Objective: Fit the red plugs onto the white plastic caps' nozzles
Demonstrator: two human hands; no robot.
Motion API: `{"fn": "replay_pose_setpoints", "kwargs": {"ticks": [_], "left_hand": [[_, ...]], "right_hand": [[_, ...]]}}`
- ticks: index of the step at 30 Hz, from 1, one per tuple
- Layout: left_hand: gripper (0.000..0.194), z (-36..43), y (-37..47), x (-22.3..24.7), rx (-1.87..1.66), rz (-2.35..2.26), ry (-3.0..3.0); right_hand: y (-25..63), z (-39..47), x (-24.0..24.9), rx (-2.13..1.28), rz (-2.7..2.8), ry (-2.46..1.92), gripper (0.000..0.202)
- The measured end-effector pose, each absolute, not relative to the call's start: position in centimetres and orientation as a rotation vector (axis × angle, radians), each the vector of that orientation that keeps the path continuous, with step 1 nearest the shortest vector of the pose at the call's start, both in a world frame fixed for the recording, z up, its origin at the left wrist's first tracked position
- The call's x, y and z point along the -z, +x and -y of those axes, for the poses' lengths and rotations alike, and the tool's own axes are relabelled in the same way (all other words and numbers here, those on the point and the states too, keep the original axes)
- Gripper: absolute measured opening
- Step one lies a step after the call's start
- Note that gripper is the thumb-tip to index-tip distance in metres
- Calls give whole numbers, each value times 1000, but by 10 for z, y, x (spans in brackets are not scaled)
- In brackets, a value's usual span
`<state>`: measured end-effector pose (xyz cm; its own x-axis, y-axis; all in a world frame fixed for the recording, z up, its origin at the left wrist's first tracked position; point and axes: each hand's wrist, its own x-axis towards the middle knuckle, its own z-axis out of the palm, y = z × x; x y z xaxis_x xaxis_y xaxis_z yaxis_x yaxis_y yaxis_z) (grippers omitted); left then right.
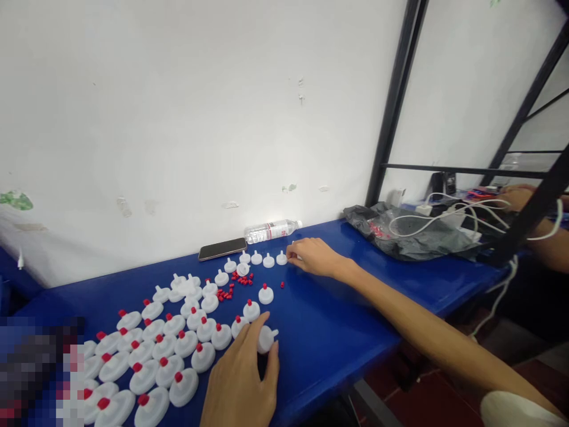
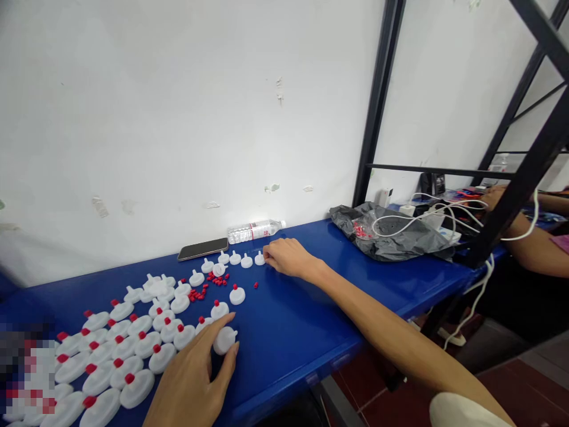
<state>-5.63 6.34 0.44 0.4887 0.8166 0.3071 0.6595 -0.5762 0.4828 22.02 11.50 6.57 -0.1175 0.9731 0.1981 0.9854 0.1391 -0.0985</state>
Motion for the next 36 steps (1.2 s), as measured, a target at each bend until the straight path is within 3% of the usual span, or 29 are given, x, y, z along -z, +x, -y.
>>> {"fn": "replay_pose_setpoints", "kwargs": {"ticks": [8, 14, 24, 36], "left_hand": [[41, -59, -56, -14, -663, -1222, 2313], [39, -55, -54, -14, -662, -1262, 2254], [39, -56, -54, -16, -590, -1258, 2275], [34, -57, -54, -18, -537, -1238, 2326]], "right_hand": [[214, -110, -74, -352, 2158, -1532, 16], [209, -109, -75, -598, 2055, -1296, 33], [190, -101, -68, -1382, 1885, -945, 30], [172, -94, -54, -1391, 1980, -925, 37]]}}
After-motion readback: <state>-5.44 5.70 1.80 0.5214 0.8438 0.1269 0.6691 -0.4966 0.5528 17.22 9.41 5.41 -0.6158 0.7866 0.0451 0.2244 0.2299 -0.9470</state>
